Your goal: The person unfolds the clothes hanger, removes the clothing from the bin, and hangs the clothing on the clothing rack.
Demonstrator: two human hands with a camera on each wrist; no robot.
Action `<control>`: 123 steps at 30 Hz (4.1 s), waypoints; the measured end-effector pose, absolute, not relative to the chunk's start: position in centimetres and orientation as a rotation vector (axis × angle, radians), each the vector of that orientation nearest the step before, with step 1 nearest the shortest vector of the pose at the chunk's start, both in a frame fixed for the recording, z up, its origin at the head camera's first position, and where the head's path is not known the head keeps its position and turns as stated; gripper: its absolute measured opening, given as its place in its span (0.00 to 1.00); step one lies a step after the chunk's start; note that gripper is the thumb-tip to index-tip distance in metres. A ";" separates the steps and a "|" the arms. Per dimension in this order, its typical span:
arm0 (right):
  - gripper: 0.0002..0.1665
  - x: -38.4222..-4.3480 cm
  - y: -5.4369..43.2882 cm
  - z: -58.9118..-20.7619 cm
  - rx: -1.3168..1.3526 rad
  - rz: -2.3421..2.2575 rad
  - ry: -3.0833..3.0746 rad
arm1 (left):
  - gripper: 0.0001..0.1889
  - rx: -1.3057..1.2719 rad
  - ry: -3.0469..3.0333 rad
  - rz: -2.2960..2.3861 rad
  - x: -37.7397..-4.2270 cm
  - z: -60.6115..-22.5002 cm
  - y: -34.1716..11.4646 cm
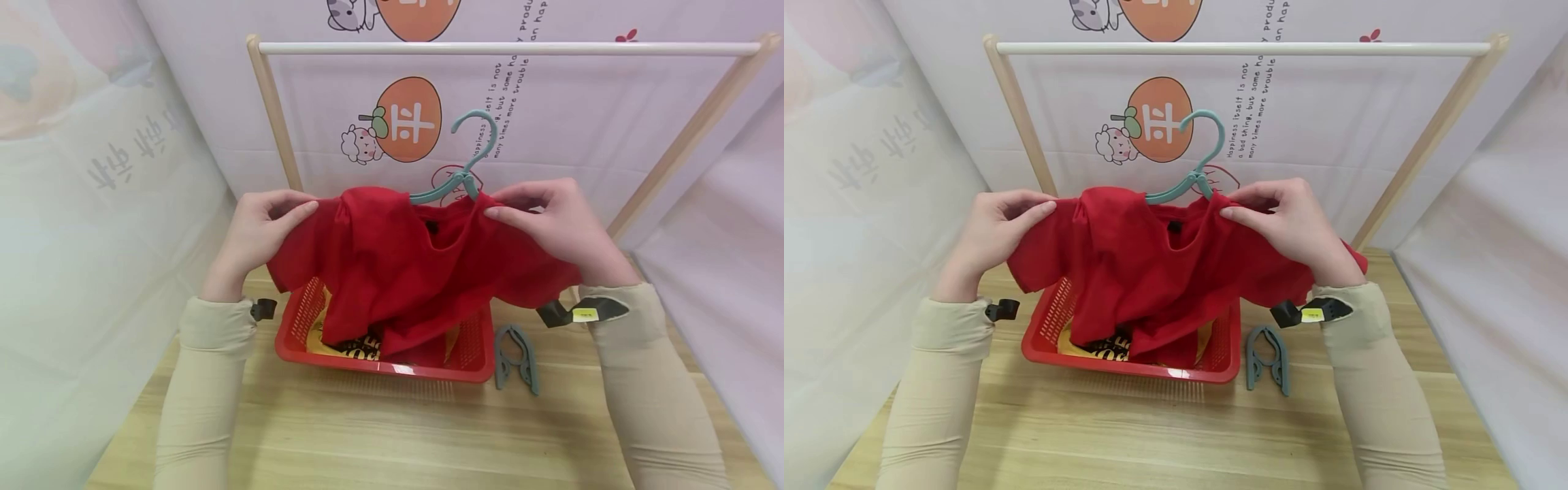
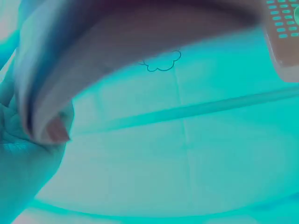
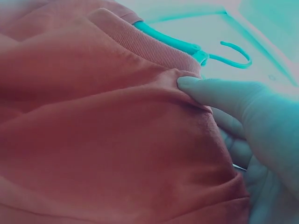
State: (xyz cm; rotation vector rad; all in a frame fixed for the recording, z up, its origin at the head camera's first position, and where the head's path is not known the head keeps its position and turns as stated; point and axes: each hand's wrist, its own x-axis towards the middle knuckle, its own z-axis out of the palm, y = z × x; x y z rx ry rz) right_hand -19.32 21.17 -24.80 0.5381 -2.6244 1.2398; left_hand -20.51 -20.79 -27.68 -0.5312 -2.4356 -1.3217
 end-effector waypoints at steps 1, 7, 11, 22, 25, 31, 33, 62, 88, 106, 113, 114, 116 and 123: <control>0.19 -19.3 21.2 -24.8 0.535 1.238 -2.621 | 0.12 -0.532 -2.416 -1.326 -20.5 -27.7 -20.8; 0.19 -19.2 21.5 -24.8 0.527 1.226 -2.634 | 0.11 -0.493 -2.318 -1.328 -20.5 -27.9 -21.1; 0.19 -19.0 22.1 -24.8 0.497 1.229 -2.636 | 0.12 -0.395 -2.250 -1.333 -20.7 -28.1 -21.8; 0.20 -19.1 23.7 -24.6 0.430 1.314 -2.578 | 0.17 -0.068 -2.220 -1.289 -21.2 -28.2 -23.2; 0.20 -19.0 23.5 -24.6 0.423 1.322 -2.595 | 0.16 -0.134 -2.229 -1.261 -20.9 -27.9 -22.2; 0.20 -18.8 22.6 -24.6 0.463 1.281 -2.622 | 0.15 -0.522 -2.294 -1.146 -20.2 -27.1 -18.9; 0.19 -18.8 22.3 -24.7 0.479 1.279 -2.623 | 0.13 -0.613 -2.318 -1.108 -20.1 -27.0 -18.0; 0.26 -18.8 25.3 -25.4 0.282 1.466 -2.679 | 0.11 -0.805 -2.410 -1.178 -20.0 -27.0 -16.7; 0.39 -19.1 33.6 -29.0 -0.088 1.341 -2.696 | 0.16 -0.446 -2.472 -1.189 -19.0 -25.7 -22.3; 0.18 -17.7 24.6 -25.8 0.546 1.219 -2.638 | 0.12 -0.715 -2.485 -1.251 -19.5 -26.5 -19.2; 0.15 -17.5 24.3 -25.9 0.595 1.180 -2.650 | 0.11 -0.748 -2.481 -1.249 -19.9 -26.8 -18.8; 0.15 -17.5 24.3 -25.9 0.597 1.185 -2.649 | 0.11 -0.749 -2.481 -1.248 -19.9 -26.8 -18.8; 0.14 -17.6 24.5 -26.0 0.589 1.175 -2.644 | 0.11 -0.755 -2.466 -1.247 -20.2 -26.8 -18.5; 0.16 -17.5 25.7 -25.4 0.485 1.127 -2.602 | 0.13 -0.787 -2.251 -1.166 -21.4 -27.2 -16.4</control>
